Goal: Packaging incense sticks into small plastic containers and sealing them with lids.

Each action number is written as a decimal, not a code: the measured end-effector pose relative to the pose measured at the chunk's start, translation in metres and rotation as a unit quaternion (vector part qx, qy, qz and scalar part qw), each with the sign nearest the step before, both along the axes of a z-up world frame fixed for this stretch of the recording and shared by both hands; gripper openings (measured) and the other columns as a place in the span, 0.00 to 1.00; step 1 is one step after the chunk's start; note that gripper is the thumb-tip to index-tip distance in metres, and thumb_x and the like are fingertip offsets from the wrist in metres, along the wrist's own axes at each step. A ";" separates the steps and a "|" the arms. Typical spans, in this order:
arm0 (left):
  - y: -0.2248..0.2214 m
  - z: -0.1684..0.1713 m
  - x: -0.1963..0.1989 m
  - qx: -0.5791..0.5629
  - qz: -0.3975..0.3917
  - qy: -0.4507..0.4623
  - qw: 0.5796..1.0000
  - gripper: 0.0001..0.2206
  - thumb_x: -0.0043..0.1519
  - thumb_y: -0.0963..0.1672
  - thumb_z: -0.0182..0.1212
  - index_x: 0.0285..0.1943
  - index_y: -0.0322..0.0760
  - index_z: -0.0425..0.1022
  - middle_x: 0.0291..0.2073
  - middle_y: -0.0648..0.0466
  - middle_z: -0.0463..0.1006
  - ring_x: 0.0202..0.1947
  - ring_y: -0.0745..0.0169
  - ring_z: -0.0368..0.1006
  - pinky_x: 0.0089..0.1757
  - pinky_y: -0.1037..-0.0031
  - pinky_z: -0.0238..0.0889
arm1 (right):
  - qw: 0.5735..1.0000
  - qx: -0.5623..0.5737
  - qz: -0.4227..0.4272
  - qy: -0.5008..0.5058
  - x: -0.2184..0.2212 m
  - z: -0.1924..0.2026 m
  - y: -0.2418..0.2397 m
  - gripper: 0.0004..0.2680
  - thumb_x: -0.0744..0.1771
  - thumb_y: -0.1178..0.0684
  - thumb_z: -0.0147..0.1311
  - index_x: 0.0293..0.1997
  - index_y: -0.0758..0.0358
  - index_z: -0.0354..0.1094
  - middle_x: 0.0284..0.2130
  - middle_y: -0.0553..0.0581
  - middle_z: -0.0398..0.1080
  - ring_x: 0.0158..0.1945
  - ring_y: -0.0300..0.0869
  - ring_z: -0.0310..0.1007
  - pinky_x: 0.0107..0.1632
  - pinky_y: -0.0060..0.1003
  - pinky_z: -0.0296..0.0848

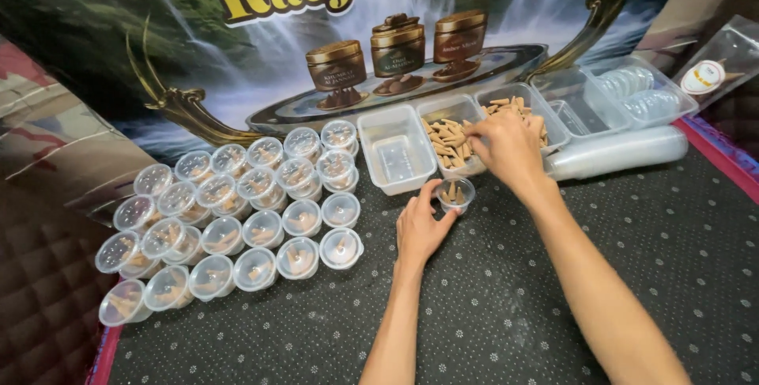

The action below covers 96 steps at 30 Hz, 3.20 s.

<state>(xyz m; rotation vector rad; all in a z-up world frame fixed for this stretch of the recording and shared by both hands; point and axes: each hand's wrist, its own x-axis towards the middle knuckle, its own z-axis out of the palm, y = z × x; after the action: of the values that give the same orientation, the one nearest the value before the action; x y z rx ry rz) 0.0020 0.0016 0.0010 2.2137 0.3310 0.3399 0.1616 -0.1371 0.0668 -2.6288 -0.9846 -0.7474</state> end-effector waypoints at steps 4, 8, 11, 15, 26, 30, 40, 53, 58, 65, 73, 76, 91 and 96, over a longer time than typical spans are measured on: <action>-0.001 -0.001 0.001 0.004 -0.002 0.001 1.000 0.28 0.55 0.52 0.67 0.66 0.56 0.64 0.42 0.55 0.80 0.44 0.53 0.76 0.51 0.60 0.65 | 0.999 0.017 0.004 0.049 -0.055 0.013 -0.017 0.04 0.65 0.48 0.59 0.41 0.38 0.76 0.35 0.39 0.78 0.45 0.42 0.72 0.51 0.49 0.58; -0.002 0.000 0.000 -0.003 -0.005 0.005 1.000 0.28 0.56 0.52 0.67 0.66 0.56 0.65 0.43 0.54 0.79 0.46 0.53 0.75 0.52 0.61 0.64 | 0.997 -0.006 0.015 0.077 -0.079 0.002 -0.025 0.04 0.64 0.49 0.59 0.40 0.39 0.76 0.36 0.39 0.78 0.45 0.41 0.72 0.52 0.47 0.57; -0.002 -0.001 0.000 -0.006 -0.012 0.003 1.000 0.29 0.55 0.52 0.68 0.67 0.56 0.65 0.49 0.53 0.79 0.47 0.55 0.75 0.53 0.62 0.63 | 0.995 -0.019 0.016 0.098 -0.083 -0.007 -0.026 0.04 0.64 0.49 0.59 0.39 0.39 0.75 0.34 0.37 0.77 0.45 0.39 0.72 0.52 0.45 0.56; -0.003 0.001 -0.002 0.005 -0.022 -0.004 1.000 0.29 0.54 0.52 0.69 0.66 0.56 0.66 0.53 0.53 0.80 0.46 0.57 0.75 0.52 0.63 0.64 | 0.991 -0.045 0.007 0.128 -0.082 -0.022 -0.024 0.03 0.63 0.49 0.58 0.37 0.40 0.73 0.31 0.36 0.76 0.45 0.38 0.72 0.52 0.43 0.54; -0.004 -0.008 0.000 -0.012 -0.057 -0.054 0.997 0.27 0.54 0.49 0.70 0.64 0.53 0.67 0.54 0.56 0.81 0.42 0.59 0.74 0.47 0.64 0.68 | 0.985 -0.063 0.009 0.161 -0.088 -0.015 -0.023 0.03 0.64 0.51 0.59 0.36 0.44 0.77 0.30 0.42 0.78 0.44 0.40 0.72 0.52 0.44 0.53; -0.008 -0.011 0.002 -0.014 -0.060 -0.064 0.996 0.28 0.54 0.49 0.71 0.64 0.52 0.68 0.55 0.58 0.81 0.41 0.59 0.74 0.46 0.63 0.69 | 0.984 -0.073 0.006 0.165 -0.084 -0.018 -0.027 0.03 0.64 0.50 0.59 0.37 0.43 0.77 0.31 0.41 0.78 0.44 0.41 0.72 0.51 0.45 0.54; -0.060 0.024 0.008 -0.010 -0.067 -0.038 0.997 0.27 0.54 0.50 0.70 0.64 0.55 0.67 0.49 0.55 0.82 0.40 0.55 0.77 0.44 0.59 0.72 | 0.956 -0.064 -0.022 0.284 -0.086 0.043 -0.076 0.05 0.65 0.52 0.58 0.38 0.45 0.80 0.37 0.46 0.81 0.49 0.49 0.75 0.54 0.49 0.58; -0.202 0.022 0.093 -0.026 -0.159 -0.070 0.984 0.27 0.54 0.49 0.68 0.64 0.54 0.67 0.50 0.48 0.81 0.42 0.45 0.80 0.43 0.53 0.72 | 0.909 0.074 -0.211 0.351 -0.037 0.025 -0.218 0.07 0.65 0.43 0.56 0.41 0.37 0.81 0.45 0.48 0.80 0.57 0.54 0.74 0.59 0.54 0.67; -0.236 0.008 0.116 -0.050 -0.170 -0.021 0.984 0.27 0.55 0.50 0.67 0.65 0.54 0.66 0.49 0.49 0.81 0.44 0.44 0.79 0.45 0.53 0.71 | 0.886 0.177 -0.247 0.350 -0.014 -0.010 -0.245 0.08 0.66 0.46 0.56 0.46 0.40 0.80 0.46 0.51 0.79 0.54 0.51 0.75 0.57 0.51 0.71; -0.238 0.008 0.120 -0.046 -0.170 0.007 0.984 0.27 0.57 0.48 0.65 0.67 0.51 0.64 0.56 0.46 0.78 0.54 0.38 0.75 0.51 0.49 0.69 | 0.851 0.256 -0.244 0.389 -0.017 -0.003 -0.238 0.09 0.66 0.50 0.58 0.50 0.48 0.79 0.48 0.58 0.78 0.56 0.54 0.75 0.57 0.49 0.74; -0.236 0.009 0.118 -0.063 -0.171 0.000 0.983 0.28 0.57 0.47 0.65 0.68 0.49 0.63 0.57 0.44 0.77 0.58 0.39 0.73 0.53 0.50 0.68 | 0.850 0.247 -0.255 0.390 -0.014 0.014 -0.231 0.10 0.66 0.50 0.55 0.50 0.51 0.79 0.48 0.63 0.78 0.56 0.59 0.75 0.58 0.53 0.72; -0.236 0.007 0.118 -0.068 -0.166 -0.011 0.984 0.28 0.57 0.47 0.65 0.68 0.49 0.63 0.57 0.44 0.78 0.58 0.39 0.73 0.54 0.49 0.67 | 0.877 0.219 -0.263 0.338 0.014 0.017 -0.233 0.10 0.67 0.44 0.54 0.48 0.48 0.80 0.44 0.61 0.79 0.54 0.60 0.75 0.56 0.56 0.72; -0.233 0.015 0.122 -0.070 -0.168 0.002 0.983 0.28 0.56 0.47 0.66 0.67 0.53 0.63 0.56 0.50 0.79 0.57 0.42 0.74 0.52 0.50 0.68 | 0.931 -0.024 -0.306 0.196 0.249 -0.017 -0.198 0.09 0.65 0.45 0.56 0.48 0.38 0.77 0.44 0.49 0.80 0.56 0.52 0.74 0.58 0.55 0.65; -0.233 0.020 0.122 -0.058 -0.180 0.025 0.982 0.24 0.59 0.48 0.61 0.66 0.51 0.63 0.57 0.55 0.78 0.37 0.48 0.77 0.41 0.55 0.66 | 0.937 -0.041 -0.287 0.195 0.259 -0.034 -0.195 0.13 0.64 0.55 0.47 0.46 0.36 0.74 0.39 0.53 0.79 0.51 0.54 0.75 0.53 0.52 0.62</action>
<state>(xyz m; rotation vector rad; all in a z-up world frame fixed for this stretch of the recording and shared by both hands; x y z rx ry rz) 0.1241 -0.2312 0.0215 2.1170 -0.0268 0.0652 0.4205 -0.3318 0.0326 -2.9960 -0.1360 -0.2552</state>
